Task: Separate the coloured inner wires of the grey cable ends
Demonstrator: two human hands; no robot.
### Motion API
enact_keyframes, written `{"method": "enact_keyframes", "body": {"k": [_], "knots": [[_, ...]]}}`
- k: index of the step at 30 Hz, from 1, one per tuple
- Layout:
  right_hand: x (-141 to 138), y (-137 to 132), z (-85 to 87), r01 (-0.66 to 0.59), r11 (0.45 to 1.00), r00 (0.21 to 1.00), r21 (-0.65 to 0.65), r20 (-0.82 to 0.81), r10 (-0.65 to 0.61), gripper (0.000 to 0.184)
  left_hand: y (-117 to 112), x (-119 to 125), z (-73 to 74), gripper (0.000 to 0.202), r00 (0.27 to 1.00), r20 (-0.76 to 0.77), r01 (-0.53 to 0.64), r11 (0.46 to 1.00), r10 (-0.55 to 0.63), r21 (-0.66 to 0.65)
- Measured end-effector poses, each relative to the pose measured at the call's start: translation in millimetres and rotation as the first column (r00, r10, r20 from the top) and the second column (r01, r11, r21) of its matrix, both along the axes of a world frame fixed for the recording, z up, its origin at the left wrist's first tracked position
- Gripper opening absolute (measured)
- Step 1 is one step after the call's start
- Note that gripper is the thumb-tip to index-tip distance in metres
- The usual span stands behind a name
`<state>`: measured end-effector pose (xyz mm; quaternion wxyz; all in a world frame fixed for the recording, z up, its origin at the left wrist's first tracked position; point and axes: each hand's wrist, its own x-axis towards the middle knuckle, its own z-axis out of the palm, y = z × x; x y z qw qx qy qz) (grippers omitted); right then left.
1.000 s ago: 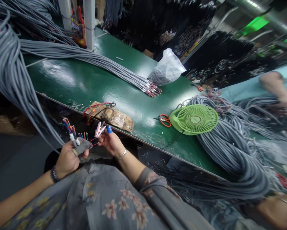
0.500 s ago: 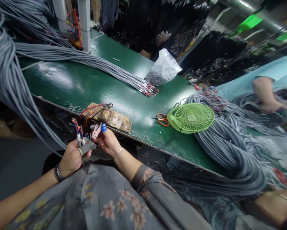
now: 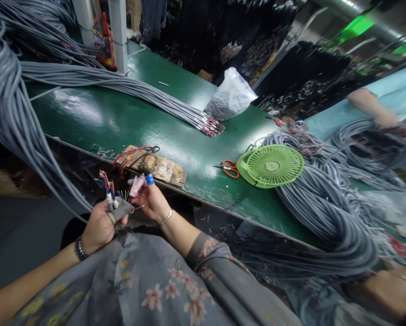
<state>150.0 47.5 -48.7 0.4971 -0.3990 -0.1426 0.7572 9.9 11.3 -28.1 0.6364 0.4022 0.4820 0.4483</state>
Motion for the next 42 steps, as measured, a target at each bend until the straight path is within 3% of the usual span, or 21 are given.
{"method": "enact_keyframes", "body": {"k": [7,11,17,23,29,38,42], "knots": [[11.3,-12.2,-6.3,-0.216,0.975,0.976,0.047,-0.012,0.216,0.054,-9.9,-12.3,1.1,0.044,0.998,-0.053,0.030,0.999,-0.029,0.013],[10.2,-22.5,-6.6,-0.318,0.939,0.948,0.128,0.077,0.310,0.048,-8.7,-13.6,1.9,0.043,0.997,-0.062,0.040,0.999,-0.039,0.007],[-2.3,-27.2,-2.4,-0.212,0.968,0.960,0.136,0.212,0.181,0.041,-8.1,-13.7,1.6,0.043,0.995,-0.079,0.063,0.998,-0.061,0.021],[8.4,-13.5,-12.6,0.080,0.997,0.981,0.007,0.175,-0.080,0.034,-11.1,-16.8,-0.2,0.037,1.000,-0.023,0.011,1.000,-0.011,0.024],[12.2,-3.0,-4.3,-0.083,0.996,0.996,0.015,0.013,0.083,0.047,-5.5,-5.9,8.5,0.031,0.993,0.087,-0.073,0.997,0.076,-0.034],[-1.2,4.2,-9.9,0.036,0.999,0.999,0.031,-0.004,-0.035,0.044,3.4,6.5,1.5,0.035,0.995,0.070,-0.064,0.997,0.067,-0.044],[-2.2,3.1,-7.2,0.027,1.000,1.000,0.013,-0.003,-0.027,0.049,3.4,6.6,-2.0,0.034,0.996,0.051,-0.064,0.995,0.068,-0.070]]}}
